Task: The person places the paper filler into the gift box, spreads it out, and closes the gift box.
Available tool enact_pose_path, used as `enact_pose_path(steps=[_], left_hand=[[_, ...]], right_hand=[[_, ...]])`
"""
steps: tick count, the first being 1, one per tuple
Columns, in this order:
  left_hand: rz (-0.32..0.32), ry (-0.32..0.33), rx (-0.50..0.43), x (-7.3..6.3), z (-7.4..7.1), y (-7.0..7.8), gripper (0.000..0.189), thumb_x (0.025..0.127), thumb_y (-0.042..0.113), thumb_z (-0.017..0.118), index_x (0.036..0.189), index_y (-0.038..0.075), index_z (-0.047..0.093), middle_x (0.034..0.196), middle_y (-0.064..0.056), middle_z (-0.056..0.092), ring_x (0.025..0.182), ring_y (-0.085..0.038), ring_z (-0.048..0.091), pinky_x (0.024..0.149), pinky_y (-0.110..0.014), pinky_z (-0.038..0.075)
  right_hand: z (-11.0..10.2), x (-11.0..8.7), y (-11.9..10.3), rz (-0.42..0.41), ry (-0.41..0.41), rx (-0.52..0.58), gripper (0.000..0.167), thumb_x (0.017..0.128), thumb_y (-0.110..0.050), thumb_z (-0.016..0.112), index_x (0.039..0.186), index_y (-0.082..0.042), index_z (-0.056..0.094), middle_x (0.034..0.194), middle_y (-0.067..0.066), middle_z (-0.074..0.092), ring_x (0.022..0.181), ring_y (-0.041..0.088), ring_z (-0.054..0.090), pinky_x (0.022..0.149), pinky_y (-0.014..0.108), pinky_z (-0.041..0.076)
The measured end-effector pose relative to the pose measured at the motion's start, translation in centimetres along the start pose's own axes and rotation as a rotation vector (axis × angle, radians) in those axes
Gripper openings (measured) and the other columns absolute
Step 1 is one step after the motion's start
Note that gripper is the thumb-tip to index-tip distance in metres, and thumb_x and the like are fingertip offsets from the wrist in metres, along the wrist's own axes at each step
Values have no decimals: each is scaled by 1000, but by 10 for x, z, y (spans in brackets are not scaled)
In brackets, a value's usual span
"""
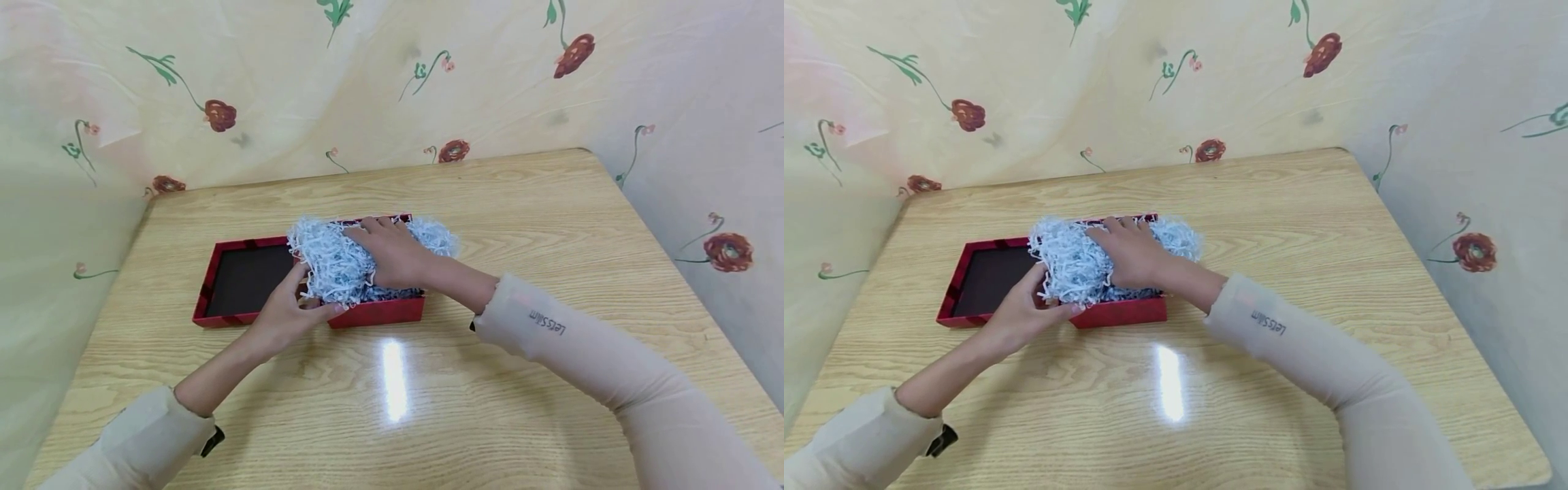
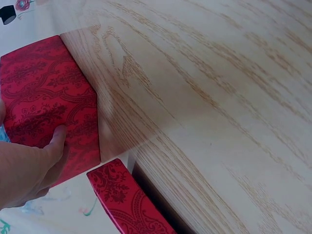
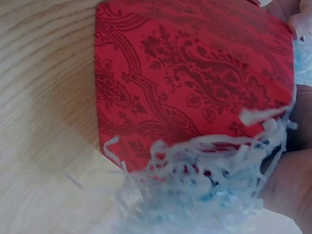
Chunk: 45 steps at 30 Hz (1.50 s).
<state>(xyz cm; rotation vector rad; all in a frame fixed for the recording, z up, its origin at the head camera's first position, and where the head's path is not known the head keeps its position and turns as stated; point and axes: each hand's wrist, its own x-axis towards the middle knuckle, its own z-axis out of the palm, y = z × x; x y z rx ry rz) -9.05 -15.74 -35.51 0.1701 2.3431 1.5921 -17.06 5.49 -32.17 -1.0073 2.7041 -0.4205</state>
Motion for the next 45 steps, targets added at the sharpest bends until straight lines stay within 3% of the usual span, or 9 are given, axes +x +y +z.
enact_pose_path(steps=[8, 13, 17, 24, 31, 38, 45], left_hand=[[16, 0, -5, 0, 0, -1, 83, 84, 23, 77, 150, 28, 26, 142, -3, 40, 112, -24, 55, 78, -26, 54], [24, -4, -5, 1, 0, -2, 82, 84, 25, 77, 148, 29, 27, 141, -3, 41, 116, -23, 52, 82, -27, 54], [11, 3, 6, 1, 0, -2, 75, 83, 28, 78, 143, 27, 34, 135, -4, 44, 119, -25, 49, 91, -36, 51], [0, 9, 15, 2, 0, -3, 71, 82, 27, 78, 140, 24, 36, 138, -5, 43, 126, -29, 43, 100, -47, 45], [1, 8, 6, 2, -1, -3, 69, 83, 26, 78, 138, 23, 37, 138, -7, 42, 127, -30, 42, 101, -48, 44], [15, -7, -27, 3, 0, -2, 70, 83, 26, 78, 139, 20, 37, 144, -7, 36, 129, -28, 43, 103, -47, 42], [43, -23, -48, 4, 0, -2, 75, 83, 27, 77, 144, 23, 34, 148, -5, 32, 136, -33, 37, 103, -47, 40]], right_hand=[[-6, -6, -2, -49, 48, -19, 86, 78, -1, 67, 152, -20, 28, 153, 13, 28, 139, 36, 25, 109, 61, 16], [-12, -10, -2, -57, 25, -16, 86, 84, -21, 73, 154, -20, 22, 158, 13, 18, 143, 35, 16, 112, 62, 4], [-19, -12, -1, -63, -8, -2, 92, 85, -36, 72, 155, -22, 14, 160, 9, 9, 146, 31, 9, 112, 61, -2], [-27, -13, 1, -79, 23, 60, 91, 89, -53, 60, 156, -23, 7, 162, 4, -3, 147, 27, -2, 112, 59, -8], [-8, -10, -2, -94, 63, 36, 76, 99, -55, 37, 155, -23, -1, 160, 3, -15, 144, 22, -20, 110, 62, -14], [10, -3, -4, -73, -2, 21, 69, 101, -55, 25, 154, -26, -7, 158, 0, -20, 142, 21, -24, 109, 60, -18], [17, -2, -3, -67, -140, 78, 67, 102, -53, 24, 153, -28, -11, 158, -2, -24, 143, 20, -25, 110, 62, -14]])
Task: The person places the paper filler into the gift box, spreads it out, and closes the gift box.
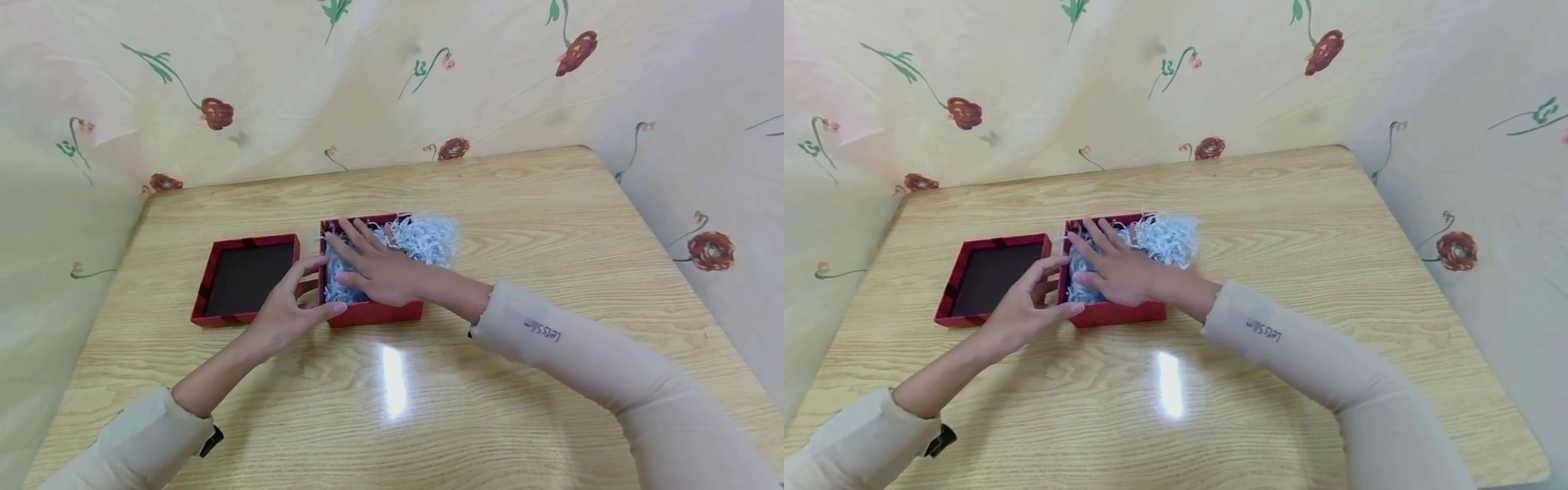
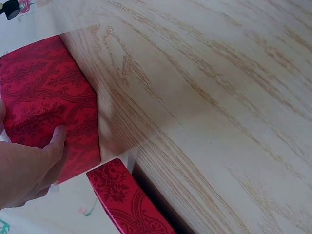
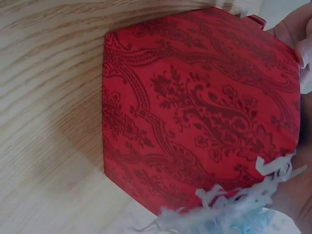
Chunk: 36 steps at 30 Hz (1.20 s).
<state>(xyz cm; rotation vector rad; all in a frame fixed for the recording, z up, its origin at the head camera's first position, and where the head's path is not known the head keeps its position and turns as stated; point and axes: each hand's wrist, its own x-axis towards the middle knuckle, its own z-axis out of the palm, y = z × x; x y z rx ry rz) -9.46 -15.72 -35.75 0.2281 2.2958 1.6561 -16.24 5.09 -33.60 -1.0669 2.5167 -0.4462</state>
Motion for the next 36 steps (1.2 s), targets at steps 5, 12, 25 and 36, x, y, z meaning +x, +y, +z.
enact_pose_path(steps=[5, 12, 25, 36], left_hand=[[4, 0, 14, 0, -1, 0, 74, 84, 26, 76, 145, 24, 34, 148, -7, 31, 134, -37, 38, 102, -48, 41], [7, 1, 2, 0, -1, 3, 75, 84, 24, 77, 145, 23, 34, 148, -6, 32, 134, -35, 40, 101, -47, 42], [-3, 5, -4, 0, -1, 5, 75, 83, 22, 77, 145, 22, 34, 148, -6, 32, 136, -34, 35, 103, -49, 40], [-12, 6, 22, 0, 0, 5, 77, 83, 24, 77, 146, 22, 34, 148, -6, 33, 136, -35, 37, 101, -46, 42]], right_hand=[[3, 3, -2, -2, -70, 9, 67, 102, -52, 24, 153, -27, -12, 158, 0, -24, 142, 21, -25, 109, 59, -19], [-4, 0, -7, -17, -30, -3, 67, 102, -52, 24, 153, -27, -11, 158, 0, -23, 143, 18, -24, 111, 59, -14], [-40, -19, -12, 2, 176, -115, 67, 103, -49, 29, 155, -23, -6, 160, 5, -16, 144, 20, -21, 111, 57, -16], [-45, -31, 5, 111, 186, -184, 68, 102, -52, 27, 155, -25, -6, 159, 5, -18, 144, 23, -21, 108, 60, -21]])
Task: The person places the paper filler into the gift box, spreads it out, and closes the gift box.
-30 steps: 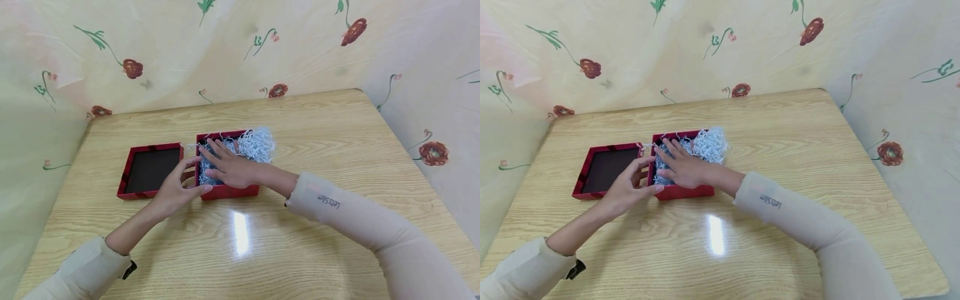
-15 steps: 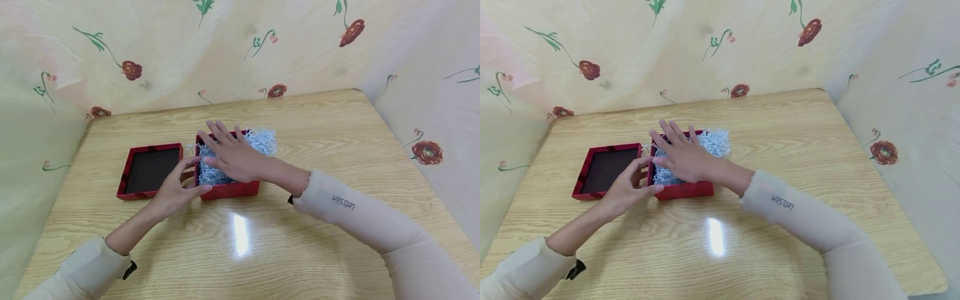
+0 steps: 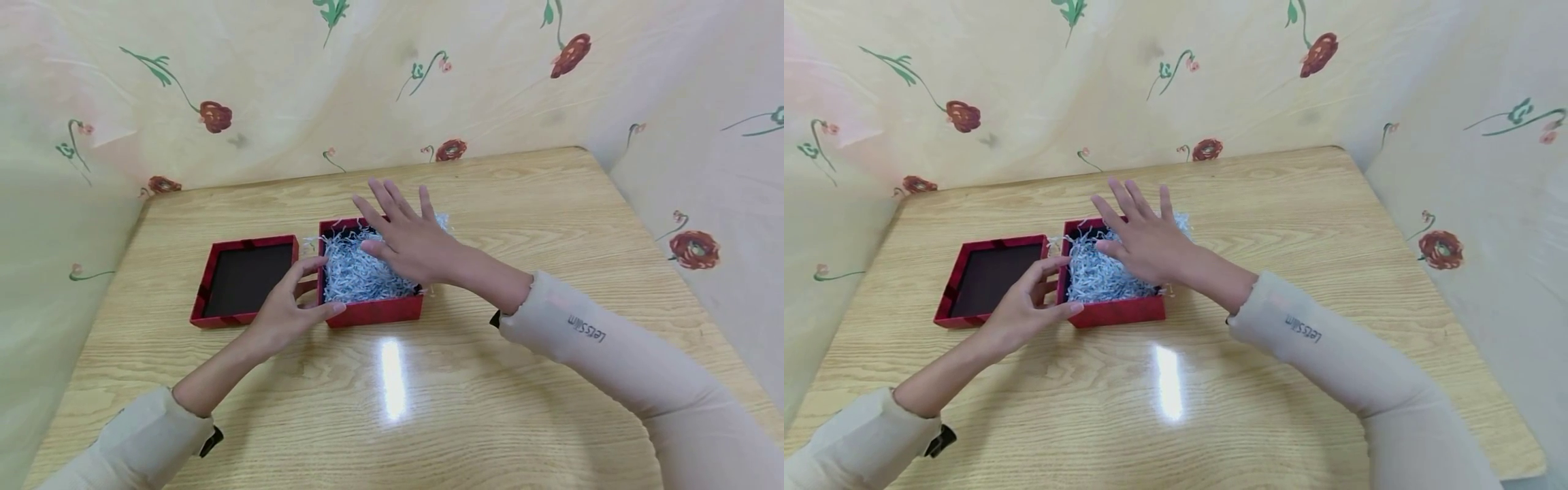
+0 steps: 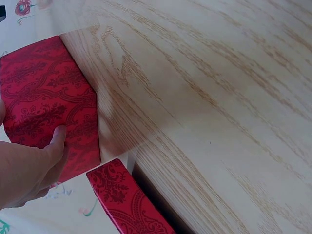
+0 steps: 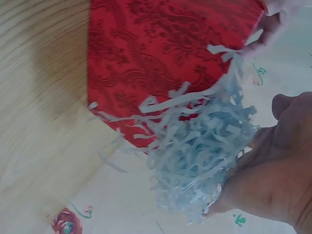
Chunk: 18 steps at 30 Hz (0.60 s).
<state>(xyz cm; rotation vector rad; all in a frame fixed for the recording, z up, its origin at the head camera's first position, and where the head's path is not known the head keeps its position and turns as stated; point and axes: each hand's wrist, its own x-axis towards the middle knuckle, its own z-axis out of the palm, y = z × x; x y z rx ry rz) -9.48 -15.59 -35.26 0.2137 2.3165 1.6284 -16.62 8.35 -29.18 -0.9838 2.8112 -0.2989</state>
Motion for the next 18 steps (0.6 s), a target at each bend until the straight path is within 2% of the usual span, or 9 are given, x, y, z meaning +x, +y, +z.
enact_pose_path(steps=[9, 18], left_hand=[[8, -2, 1, -1, 1, 0, 76, 83, 25, 77, 146, 22, 33, 148, -7, 33, 136, -36, 36, 101, -46, 42], [15, -8, -21, -3, 1, -2, 76, 84, 22, 77, 146, 21, 34, 147, -8, 32, 135, -36, 38, 102, -45, 42]], right_hand=[[19, 1, 3, 44, -53, 2, 69, 101, -54, 29, 155, -25, -4, 159, 4, -18, 144, 26, -20, 107, 66, -15], [34, 13, -9, -27, -126, 23, 67, 102, -52, 28, 154, -26, -5, 159, 4, -19, 144, 26, -20, 110, 63, -11]])
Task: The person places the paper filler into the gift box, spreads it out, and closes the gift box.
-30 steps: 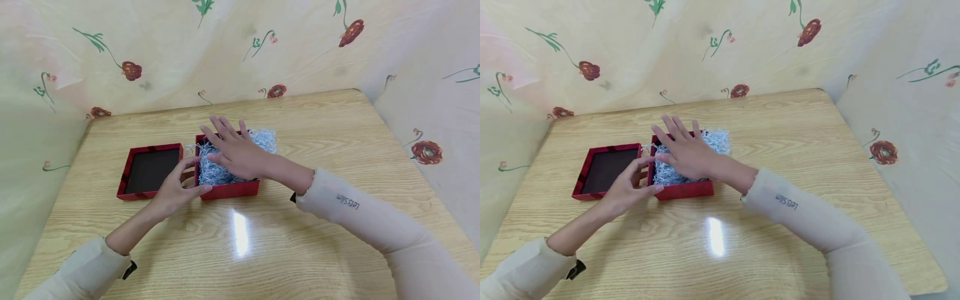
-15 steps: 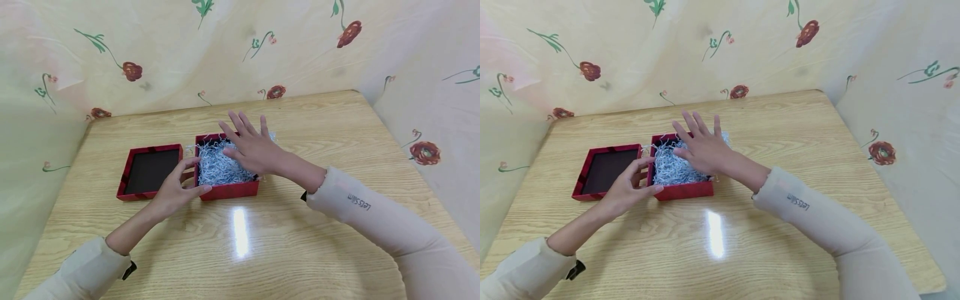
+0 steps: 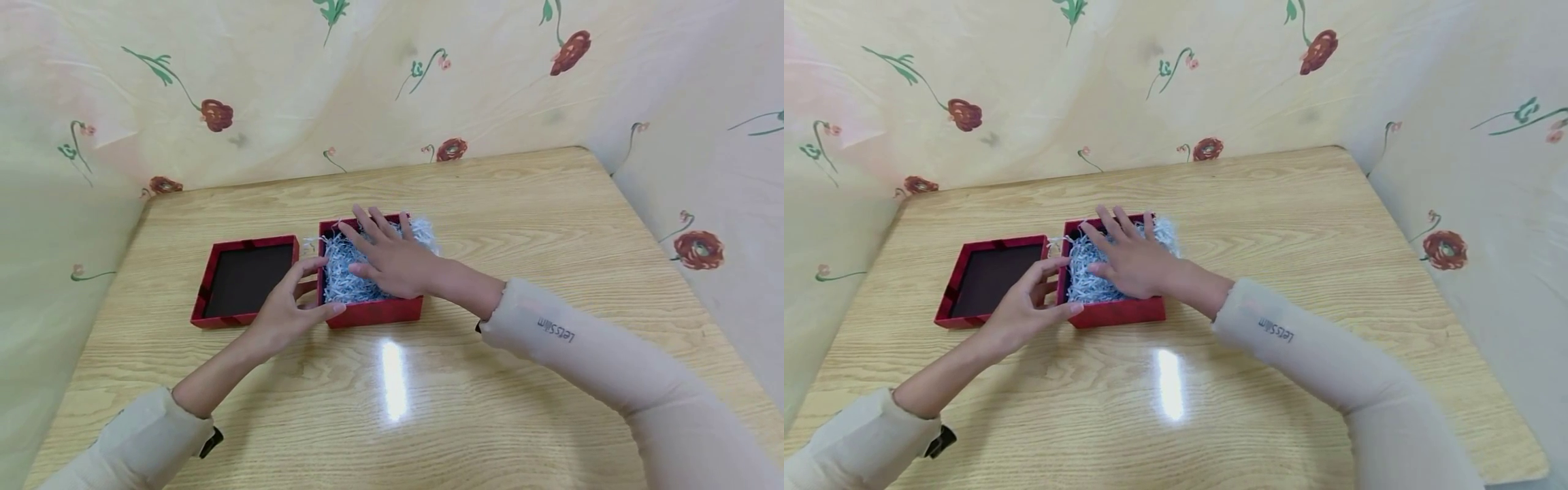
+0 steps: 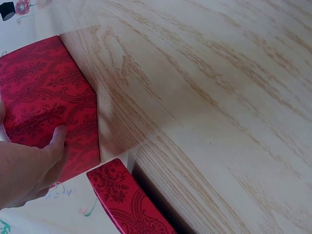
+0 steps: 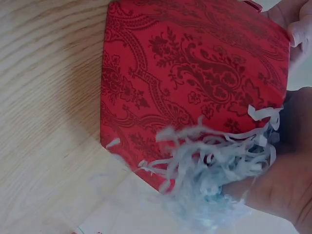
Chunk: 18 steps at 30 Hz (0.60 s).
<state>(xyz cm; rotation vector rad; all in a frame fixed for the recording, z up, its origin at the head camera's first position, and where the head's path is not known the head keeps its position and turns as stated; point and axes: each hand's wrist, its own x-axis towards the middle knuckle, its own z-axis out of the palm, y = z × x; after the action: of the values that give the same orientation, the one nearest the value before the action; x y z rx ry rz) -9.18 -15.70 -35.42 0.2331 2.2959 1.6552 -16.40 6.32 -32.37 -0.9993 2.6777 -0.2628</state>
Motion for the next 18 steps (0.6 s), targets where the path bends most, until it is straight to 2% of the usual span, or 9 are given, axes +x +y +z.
enact_pose_path(steps=[8, 12, 18], left_hand=[[7, -5, -8, 1, 0, -1, 76, 84, 22, 76, 146, 21, 34, 149, -7, 31, 135, -35, 37, 102, -45, 42], [9, -9, -14, 2, 0, -1, 75, 84, 21, 76, 146, 21, 34, 149, -7, 30, 135, -35, 38, 100, -42, 43], [5, -2, -10, 2, 0, -1, 74, 84, 21, 76, 145, 22, 34, 148, -8, 31, 134, -36, 39, 100, -43, 43]], right_hand=[[5, 9, -2, -102, -74, 117, 67, 103, -47, 31, 154, -25, -6, 158, 1, -23, 143, 24, -24, 110, 65, -7], [9, 12, -2, -126, -93, 107, 67, 103, -45, 32, 154, -26, -5, 159, 1, -21, 142, 23, -26, 109, 67, -2], [14, 16, -3, -142, -142, 107, 67, 102, -46, 34, 154, -28, -5, 159, -2, -20, 143, 19, -25, 110, 65, -2]])
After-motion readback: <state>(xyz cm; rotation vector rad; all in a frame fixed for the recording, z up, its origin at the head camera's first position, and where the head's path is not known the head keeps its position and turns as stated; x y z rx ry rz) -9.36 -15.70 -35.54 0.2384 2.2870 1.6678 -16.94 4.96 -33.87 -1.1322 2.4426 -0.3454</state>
